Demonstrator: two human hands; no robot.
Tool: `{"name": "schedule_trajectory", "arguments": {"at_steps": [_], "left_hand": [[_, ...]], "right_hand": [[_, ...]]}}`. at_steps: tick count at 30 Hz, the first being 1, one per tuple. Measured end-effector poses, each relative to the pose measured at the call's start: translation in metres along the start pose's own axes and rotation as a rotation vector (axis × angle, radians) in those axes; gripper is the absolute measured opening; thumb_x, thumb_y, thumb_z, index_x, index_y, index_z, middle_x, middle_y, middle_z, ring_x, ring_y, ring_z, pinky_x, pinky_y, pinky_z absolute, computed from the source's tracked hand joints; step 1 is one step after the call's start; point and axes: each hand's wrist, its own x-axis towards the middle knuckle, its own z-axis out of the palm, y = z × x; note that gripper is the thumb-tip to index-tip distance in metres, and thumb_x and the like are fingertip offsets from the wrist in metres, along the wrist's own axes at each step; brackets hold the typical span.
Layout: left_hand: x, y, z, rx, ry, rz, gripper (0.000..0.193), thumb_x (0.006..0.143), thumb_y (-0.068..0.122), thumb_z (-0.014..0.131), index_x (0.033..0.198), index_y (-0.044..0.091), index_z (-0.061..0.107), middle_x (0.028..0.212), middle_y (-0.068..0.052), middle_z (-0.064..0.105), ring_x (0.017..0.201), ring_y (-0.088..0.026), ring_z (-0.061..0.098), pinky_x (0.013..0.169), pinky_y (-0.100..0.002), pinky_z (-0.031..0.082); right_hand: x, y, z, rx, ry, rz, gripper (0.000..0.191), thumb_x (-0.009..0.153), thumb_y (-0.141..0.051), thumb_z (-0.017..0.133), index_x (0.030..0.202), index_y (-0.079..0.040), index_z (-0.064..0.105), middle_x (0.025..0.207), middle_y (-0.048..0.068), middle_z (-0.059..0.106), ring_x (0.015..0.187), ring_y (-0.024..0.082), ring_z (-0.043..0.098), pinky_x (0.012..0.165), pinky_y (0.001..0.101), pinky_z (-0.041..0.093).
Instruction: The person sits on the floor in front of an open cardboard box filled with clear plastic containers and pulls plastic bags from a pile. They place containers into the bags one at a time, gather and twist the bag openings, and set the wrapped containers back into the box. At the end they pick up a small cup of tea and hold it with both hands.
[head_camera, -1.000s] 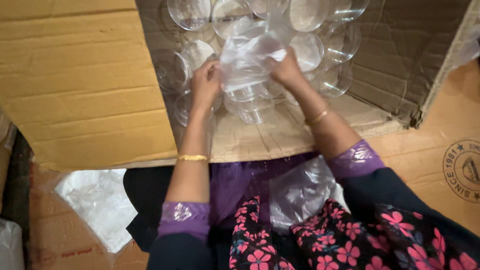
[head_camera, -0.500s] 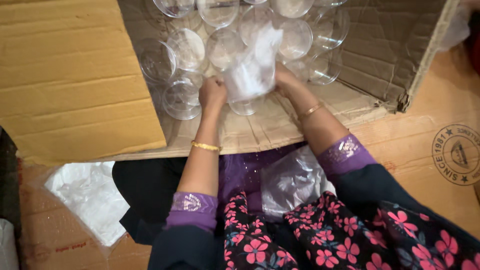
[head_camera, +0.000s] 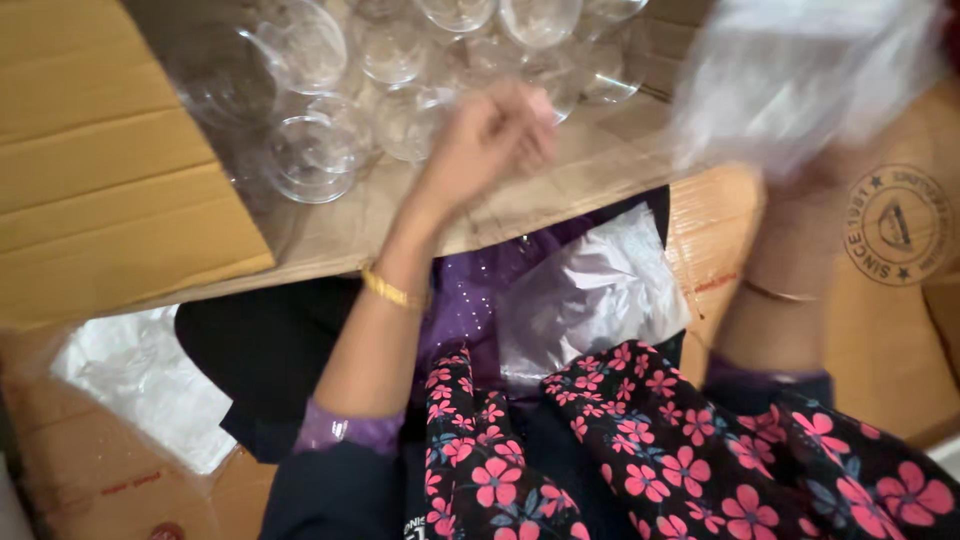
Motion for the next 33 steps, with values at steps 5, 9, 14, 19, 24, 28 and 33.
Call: {"name": "schedule_trajectory", "arguments": {"at_steps": [5,9,14,19,24,28,33], "left_hand": [[-0.054,-0.042,0.08,1.001,-0.346,-0.293,0.035,0.094,0.038,0.068,0.1,0.004,0.072,0.093,-0.02,0.072,0.088,-0.038,0.069,0.078,-0.048,0.053],[-0.058,-0.073,0.121,1.038,-0.052,-0.135,0.041,0.084,0.033,0.072,0.105,-0.001,0.065,0.099,-0.022,0.071,0.096,-0.041,0.068,0.081,-0.052,0.053],[-0.057,-0.068,0.105,0.756,-0.009,-0.052,0.029,0.091,0.028,0.07,0.106,0.003,0.068,0.094,-0.019,0.07,0.091,-0.036,0.069,0.079,-0.046,0.053],[-0.059,-0.028,0.071,0.56,0.144,-0.172,0.03,0.094,0.03,0.071,0.104,0.002,0.07,0.083,-0.011,0.068,0.075,-0.019,0.062,0.07,-0.033,0.052],[-0.07,0.002,0.046,0.293,0.14,-0.096,0.027,0.099,0.025,0.071,0.112,0.002,0.07,0.096,0.0,0.068,0.088,-0.008,0.059,0.077,-0.027,0.05],[-0.106,0.028,0.019,0.186,0.136,0.013,0.031,0.103,0.025,0.072,0.123,0.002,0.066,0.114,-0.002,0.063,0.105,-0.009,0.058,0.094,-0.027,0.05],[-0.112,0.047,-0.022,0.288,0.157,-0.148,0.063,0.092,0.021,0.074,0.145,0.005,0.046,0.122,-0.003,0.061,0.108,-0.008,0.059,0.095,-0.027,0.051]], "right_hand": [[-0.022,-0.011,-0.176,-0.052,0.638,-0.095,0.062,0.116,-0.049,0.044,0.156,-0.003,0.048,0.143,0.018,0.062,0.122,0.034,0.069,0.101,0.0468,0.058],[-0.015,0.037,-0.22,-0.159,1.132,0.25,0.033,0.108,-0.039,0.049,0.109,-0.008,0.055,0.079,0.012,0.063,0.053,0.025,0.055,0.044,0.0392,0.042],[0.057,0.019,-0.178,0.388,0.617,0.108,0.035,0.111,-0.032,0.058,0.091,-0.006,0.048,0.083,0.011,0.053,0.084,0.027,0.054,0.076,0.039,0.053],[0.031,-0.031,-0.033,-0.383,0.196,-0.304,0.032,0.118,-0.025,0.058,0.142,-0.003,0.061,0.131,0.011,0.07,0.116,0.02,0.065,0.105,0.0333,0.054],[-0.01,0.014,0.087,-0.455,-0.693,0.294,0.064,0.103,-0.025,0.066,0.153,0.002,0.037,0.156,0.012,0.044,0.145,0.02,0.043,0.119,0.0332,0.034],[-0.007,0.042,0.125,-0.458,-0.71,0.675,0.022,0.098,-0.016,0.074,0.109,0.003,0.071,0.094,0.0,0.07,0.084,0.005,0.059,0.071,0.0238,0.047],[0.004,0.069,0.166,-0.554,-0.839,0.606,0.014,0.093,-0.012,0.074,0.101,-0.001,0.071,0.089,-0.002,0.072,0.082,0.003,0.061,0.071,0.0218,0.05]]}}
